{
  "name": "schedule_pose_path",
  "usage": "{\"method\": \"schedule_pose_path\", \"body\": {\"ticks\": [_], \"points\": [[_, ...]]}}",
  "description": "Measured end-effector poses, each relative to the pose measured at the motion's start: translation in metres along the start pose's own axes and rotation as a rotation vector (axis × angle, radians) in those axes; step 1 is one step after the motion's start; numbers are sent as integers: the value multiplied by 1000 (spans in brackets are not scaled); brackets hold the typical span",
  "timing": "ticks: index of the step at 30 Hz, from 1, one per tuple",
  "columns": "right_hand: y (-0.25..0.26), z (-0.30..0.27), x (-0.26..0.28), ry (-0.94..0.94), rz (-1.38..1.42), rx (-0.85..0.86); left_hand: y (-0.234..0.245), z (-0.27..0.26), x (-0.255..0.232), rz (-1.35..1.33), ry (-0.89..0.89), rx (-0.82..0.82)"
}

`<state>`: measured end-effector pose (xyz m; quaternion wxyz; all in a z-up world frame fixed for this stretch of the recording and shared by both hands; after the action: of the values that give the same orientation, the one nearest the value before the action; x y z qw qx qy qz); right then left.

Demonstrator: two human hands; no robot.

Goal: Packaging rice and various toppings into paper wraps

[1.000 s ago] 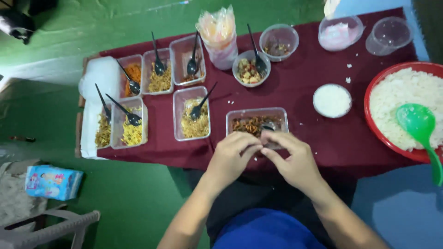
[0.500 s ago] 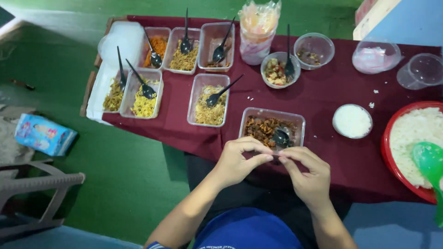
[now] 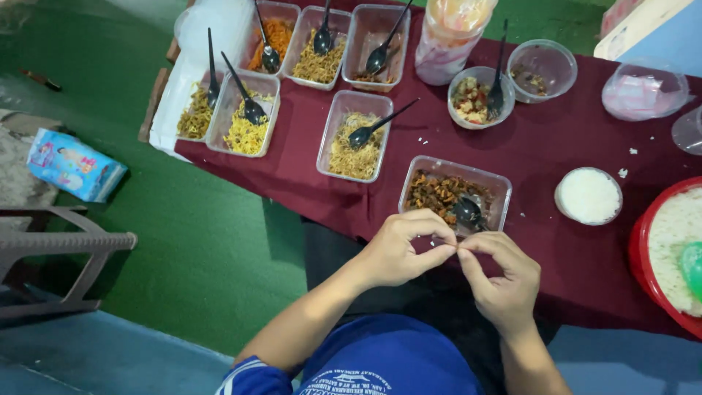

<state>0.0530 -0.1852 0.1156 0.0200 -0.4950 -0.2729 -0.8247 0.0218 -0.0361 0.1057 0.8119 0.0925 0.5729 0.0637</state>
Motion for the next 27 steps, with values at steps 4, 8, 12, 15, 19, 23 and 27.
{"method": "schedule_pose_path", "body": {"ticks": [4,8,12,15,19,23,27], "points": [[1,2,-3,36,-58,-6,-1,-3,7,-10,4,21],[12,-5,-23,84,67,-59,4,-8,18,-89,-9,-131],[15,-16,-43,-56,104,-37,-1,-6,20,-53,22,-83],[24,-17,-45,-195,29,-65,-5,-2,29,-32,32,-108],[60,-29,-68,-368,-24,-228,20,0,49,205,11,-222],[114,-33,-85,-333,-26,-464,35,-6,84,446,201,-323],[138,-38,-123,-345,-57,-508,38,-6,106,421,386,-302]]}}
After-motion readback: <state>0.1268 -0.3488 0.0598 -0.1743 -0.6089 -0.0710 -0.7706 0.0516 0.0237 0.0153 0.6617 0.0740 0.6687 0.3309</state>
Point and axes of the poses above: each hand's wrist, its own z-axis towards the middle knuckle, its own y-axis out of the back of the hand, x = y × z, the point moved 8 cm from there along z, towards the middle knuckle, and after that the axes turned 3 degrees about x, right-handed, at the moved point
